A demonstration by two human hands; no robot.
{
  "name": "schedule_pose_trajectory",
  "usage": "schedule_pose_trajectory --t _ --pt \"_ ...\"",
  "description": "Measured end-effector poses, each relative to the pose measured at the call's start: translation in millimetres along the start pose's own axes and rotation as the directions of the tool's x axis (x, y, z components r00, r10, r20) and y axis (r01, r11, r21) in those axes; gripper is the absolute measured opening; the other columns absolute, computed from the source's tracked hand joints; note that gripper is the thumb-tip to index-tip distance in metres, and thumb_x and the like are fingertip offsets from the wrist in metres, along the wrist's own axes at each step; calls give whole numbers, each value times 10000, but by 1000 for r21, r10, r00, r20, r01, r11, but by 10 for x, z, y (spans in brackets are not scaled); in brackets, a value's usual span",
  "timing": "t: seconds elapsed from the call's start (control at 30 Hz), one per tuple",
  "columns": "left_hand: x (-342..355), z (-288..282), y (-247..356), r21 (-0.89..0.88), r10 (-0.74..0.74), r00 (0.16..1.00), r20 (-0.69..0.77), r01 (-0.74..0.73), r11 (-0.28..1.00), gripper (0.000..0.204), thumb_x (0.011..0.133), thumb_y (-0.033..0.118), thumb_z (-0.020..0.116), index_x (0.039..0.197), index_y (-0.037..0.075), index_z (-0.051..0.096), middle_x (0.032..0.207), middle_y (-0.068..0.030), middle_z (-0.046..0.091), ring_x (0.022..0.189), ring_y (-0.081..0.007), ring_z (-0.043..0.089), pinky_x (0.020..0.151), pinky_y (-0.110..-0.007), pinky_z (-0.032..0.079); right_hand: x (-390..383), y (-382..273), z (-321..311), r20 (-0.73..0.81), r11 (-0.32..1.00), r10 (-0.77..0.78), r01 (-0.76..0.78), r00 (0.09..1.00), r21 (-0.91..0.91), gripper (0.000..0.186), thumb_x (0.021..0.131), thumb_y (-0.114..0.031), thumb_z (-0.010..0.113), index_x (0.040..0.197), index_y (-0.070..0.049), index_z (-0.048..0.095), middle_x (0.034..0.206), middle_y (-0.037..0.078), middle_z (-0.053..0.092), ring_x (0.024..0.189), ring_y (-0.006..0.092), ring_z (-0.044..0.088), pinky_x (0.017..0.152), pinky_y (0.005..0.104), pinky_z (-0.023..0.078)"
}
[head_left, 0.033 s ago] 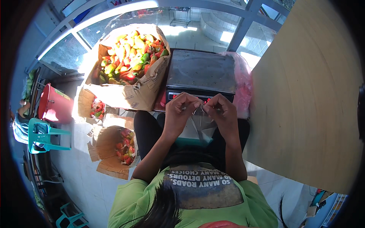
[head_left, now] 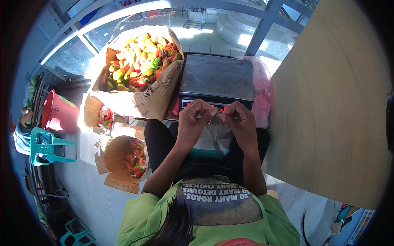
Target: The person picks up peppers from a large box, places them on a scale, puts them into a plastic bag, and ties the bag closed.
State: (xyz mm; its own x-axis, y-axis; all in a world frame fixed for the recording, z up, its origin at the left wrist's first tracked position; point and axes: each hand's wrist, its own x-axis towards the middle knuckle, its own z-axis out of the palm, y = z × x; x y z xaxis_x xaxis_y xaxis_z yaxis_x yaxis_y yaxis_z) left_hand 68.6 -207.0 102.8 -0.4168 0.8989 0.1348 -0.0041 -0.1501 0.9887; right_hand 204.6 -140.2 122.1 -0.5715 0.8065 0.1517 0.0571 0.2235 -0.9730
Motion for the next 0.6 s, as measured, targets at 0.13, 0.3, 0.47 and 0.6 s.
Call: schedule_pose_trajectory --t 0.13,0.3,0.47,0.6 --pt "15 -49 -48 112 20 999 31 -24 993 143 831 66 587 709 11 536 711 9 544 654 -30 454 599 -184 363 7 -25 31 -5 999 40 -40 999 23 91 782 -19 608 801 -6 520 743 -2 522 696 39 480 636 194 401" --pt "27 -17 -98 22 58 998 -19 -57 998 125 803 73 613 726 -4 552 690 -11 525 607 -40 433 555 -213 360 5 -26 45 28 998 58 -58 998 -1 80 785 -12 602 793 -6 523 728 -2 521 687 40 490 634 192 405" --pt "47 -10 -50 96 115 992 -61 -109 989 49 795 51 597 790 2 600 724 -9 539 638 -75 449 604 -223 369 19 -17 52 11 998 47 -47 999 28 86 777 -6 608 786 -6 523 713 -2 519 669 38 492 611 191 403" --pt "73 -36 -93 120 201 977 -67 -192 974 43 791 46 596 788 4 594 731 -10 532 650 -78 455 622 -220 374 6 -13 65 28 998 45 -44 999 -38 88 771 2 610 791 -9 525 705 0 518 664 38 491 604 191 404"
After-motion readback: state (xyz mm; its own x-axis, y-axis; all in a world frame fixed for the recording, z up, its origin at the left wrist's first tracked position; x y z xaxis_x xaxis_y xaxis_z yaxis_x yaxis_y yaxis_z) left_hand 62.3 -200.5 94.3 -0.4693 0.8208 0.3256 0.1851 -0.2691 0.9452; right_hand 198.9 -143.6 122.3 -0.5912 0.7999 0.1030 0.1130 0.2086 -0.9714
